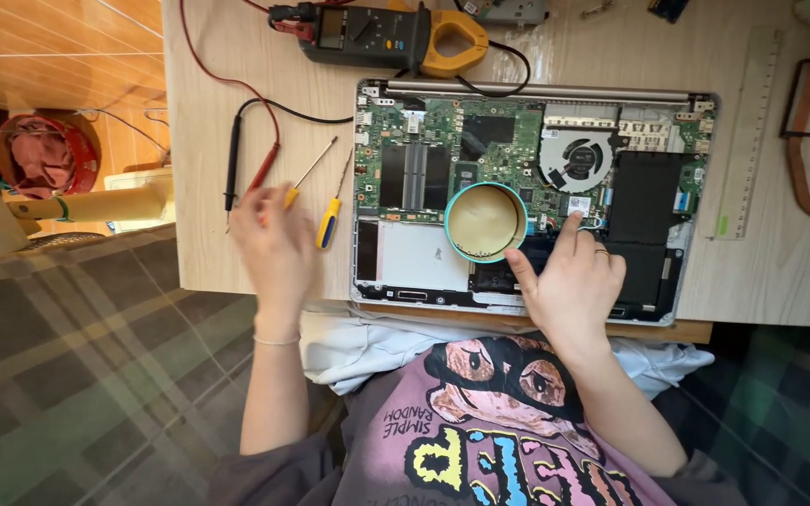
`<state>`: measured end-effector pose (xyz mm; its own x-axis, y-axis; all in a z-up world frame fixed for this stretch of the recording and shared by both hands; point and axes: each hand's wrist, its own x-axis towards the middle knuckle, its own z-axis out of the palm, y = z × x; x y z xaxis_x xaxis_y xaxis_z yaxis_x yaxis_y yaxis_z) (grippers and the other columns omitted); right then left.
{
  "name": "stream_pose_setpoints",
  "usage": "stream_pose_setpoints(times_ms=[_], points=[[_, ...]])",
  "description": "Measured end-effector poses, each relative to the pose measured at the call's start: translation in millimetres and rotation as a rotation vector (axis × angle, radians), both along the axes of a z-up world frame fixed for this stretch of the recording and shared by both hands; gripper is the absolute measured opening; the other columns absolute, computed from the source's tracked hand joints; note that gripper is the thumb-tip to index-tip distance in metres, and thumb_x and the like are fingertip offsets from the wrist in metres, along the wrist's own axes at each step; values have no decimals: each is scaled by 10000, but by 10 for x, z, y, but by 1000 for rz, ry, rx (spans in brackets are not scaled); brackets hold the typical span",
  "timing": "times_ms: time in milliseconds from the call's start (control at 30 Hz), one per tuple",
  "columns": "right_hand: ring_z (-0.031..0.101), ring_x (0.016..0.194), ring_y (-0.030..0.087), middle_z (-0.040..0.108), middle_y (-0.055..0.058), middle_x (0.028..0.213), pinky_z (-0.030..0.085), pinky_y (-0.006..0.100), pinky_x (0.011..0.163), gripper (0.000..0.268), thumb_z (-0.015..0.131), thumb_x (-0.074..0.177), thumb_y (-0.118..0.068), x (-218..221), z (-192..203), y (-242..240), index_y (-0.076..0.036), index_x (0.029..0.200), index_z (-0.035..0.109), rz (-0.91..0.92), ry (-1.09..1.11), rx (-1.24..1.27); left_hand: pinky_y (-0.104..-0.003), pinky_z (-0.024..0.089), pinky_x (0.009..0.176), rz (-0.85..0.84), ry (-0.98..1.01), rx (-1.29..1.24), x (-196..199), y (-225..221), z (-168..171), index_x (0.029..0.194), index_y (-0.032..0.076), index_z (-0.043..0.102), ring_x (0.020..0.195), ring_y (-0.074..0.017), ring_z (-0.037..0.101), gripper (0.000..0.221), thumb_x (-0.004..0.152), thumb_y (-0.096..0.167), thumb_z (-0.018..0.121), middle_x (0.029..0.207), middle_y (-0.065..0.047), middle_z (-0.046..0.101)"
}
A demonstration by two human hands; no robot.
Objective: Inspecting and manipulating internal components of a laptop using a screwdriver.
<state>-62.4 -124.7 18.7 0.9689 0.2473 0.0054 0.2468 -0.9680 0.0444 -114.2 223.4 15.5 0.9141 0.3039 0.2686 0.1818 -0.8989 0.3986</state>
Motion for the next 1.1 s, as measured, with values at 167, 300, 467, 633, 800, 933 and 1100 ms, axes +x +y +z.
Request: stream_pose_setpoints(times_ms=[167,300,467,633,800,933,1100], points=[[648,791,305,667,159,915,414,434,766,1071,472,910,-828,10,46,29,130,1370,602,-24,24,2,-483,465,1000,41,11,31,39,203,-119,1338,39,631,1140,-409,553,419,920,26,658,1252,-195,589],[651,795,305,666,158,907,412,429,774,1115,494,876,-861,12,83,20,134,1367,605,-11,53,17,-407,516,1026,68,-21,-249,-15,219,-92,1336,32,600,1180,-343,602,310,1041,-31,529,1289,-210,587],[645,792,297,663,156,915,407,427,777,1116,501,874,-860,12,105,22,137,1367,603,6,38,17,-326,498,854,48,15,-649,-38,-286,159,1298,26,574,966,-204,608,229,1073,71,579,1081,-112,613],[626,747,291,650,149,885,401,430,763,1113,501,871,-852,11,103,42,138,1370,594,-7,50,6,-335,514,540,-162,277,-659,257,-1046,339,1242,91,628,575,-189,664,423,899,307,751,684,-51,651],[612,772,283,635,147,903,395,424,783,1152,485,871,-869,-30,36,32,154,1392,568,-3,13,14,-466,560,660,-241,334,-490,544,-1325,293,1311,110,634,747,-351,717,459,881,258,698,791,-155,726],[606,795,291,631,145,927,388,426,795,1159,477,859,-875,-41,54,-11,144,1405,554,9,10,21,-453,565,681,-320,207,-316,665,-1199,424,1241,130,698,774,-334,719,385,859,177,707,863,-142,733],[597,774,287,641,159,959,387,429,797,1201,465,813,-899,-36,97,-10,144,1406,530,44,46,15,-430,552,657,-602,115,-103,851,-1049,820,1153,99,731,777,-293,700,327,828,141,737,818,-77,697]])
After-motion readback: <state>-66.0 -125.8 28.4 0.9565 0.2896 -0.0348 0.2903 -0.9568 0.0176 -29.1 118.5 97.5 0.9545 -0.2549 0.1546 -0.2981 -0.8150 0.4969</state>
